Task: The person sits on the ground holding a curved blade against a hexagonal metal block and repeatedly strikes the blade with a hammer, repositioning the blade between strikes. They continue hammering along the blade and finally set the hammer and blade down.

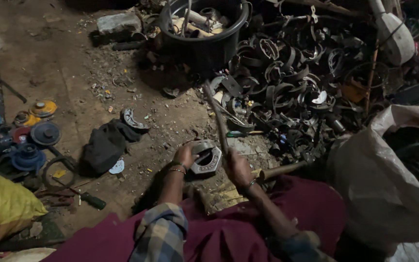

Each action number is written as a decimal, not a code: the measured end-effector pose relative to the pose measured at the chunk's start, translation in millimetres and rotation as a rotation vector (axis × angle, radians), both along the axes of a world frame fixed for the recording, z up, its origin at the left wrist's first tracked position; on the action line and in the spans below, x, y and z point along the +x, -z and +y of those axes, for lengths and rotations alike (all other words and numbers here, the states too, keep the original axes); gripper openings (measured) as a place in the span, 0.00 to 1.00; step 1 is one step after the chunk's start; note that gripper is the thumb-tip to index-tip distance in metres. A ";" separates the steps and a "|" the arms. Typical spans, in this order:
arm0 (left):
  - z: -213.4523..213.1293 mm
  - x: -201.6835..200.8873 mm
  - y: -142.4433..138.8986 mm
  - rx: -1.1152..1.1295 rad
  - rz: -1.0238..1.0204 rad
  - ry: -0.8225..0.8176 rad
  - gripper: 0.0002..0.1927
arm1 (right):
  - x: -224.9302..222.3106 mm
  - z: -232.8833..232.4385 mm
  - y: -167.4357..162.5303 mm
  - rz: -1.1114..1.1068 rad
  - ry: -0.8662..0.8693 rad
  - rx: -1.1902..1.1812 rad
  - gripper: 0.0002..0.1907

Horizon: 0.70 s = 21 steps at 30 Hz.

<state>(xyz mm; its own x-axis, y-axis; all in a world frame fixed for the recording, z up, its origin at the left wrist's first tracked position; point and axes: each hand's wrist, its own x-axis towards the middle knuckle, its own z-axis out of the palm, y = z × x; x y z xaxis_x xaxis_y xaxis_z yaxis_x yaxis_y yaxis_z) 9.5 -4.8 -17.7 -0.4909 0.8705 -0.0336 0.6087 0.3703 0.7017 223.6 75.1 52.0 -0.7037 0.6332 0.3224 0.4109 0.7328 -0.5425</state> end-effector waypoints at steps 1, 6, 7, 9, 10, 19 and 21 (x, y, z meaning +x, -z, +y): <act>0.1 -0.8 1.3 -0.030 0.008 0.018 0.23 | -1.6 4.2 -4.8 0.090 0.047 0.040 0.13; -2.4 4.4 2.7 0.058 0.018 0.068 0.24 | -8.0 15.8 -11.0 0.562 0.255 -0.301 0.07; -1.6 5.0 1.3 -0.027 0.023 0.069 0.21 | -8.3 15.3 -8.6 0.650 0.224 -0.341 0.07; -0.3 3.3 -2.5 -0.122 0.043 0.077 0.18 | -7.6 12.2 -1.5 0.546 0.199 -0.111 0.08; 0.0 0.8 -4.4 -0.133 0.058 0.083 0.17 | -6.6 10.0 2.7 0.346 0.200 0.153 0.10; -38.6 -14.8 9.2 -0.154 0.082 0.016 0.20 | 7.1 11.3 10.3 -0.140 0.251 -0.270 0.13; -36.9 -17.3 9.5 -0.198 0.050 0.003 0.21 | 8.8 15.4 0.1 0.152 0.205 -0.414 0.12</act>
<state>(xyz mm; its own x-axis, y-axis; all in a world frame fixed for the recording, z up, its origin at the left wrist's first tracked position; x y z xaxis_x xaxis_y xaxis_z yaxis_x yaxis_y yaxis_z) -7.8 -41.6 -27.2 -0.4934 0.8511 -0.1797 0.6427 0.4959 0.5840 232.4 90.5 51.9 -0.5152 0.8508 0.1034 0.4176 0.3545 -0.8366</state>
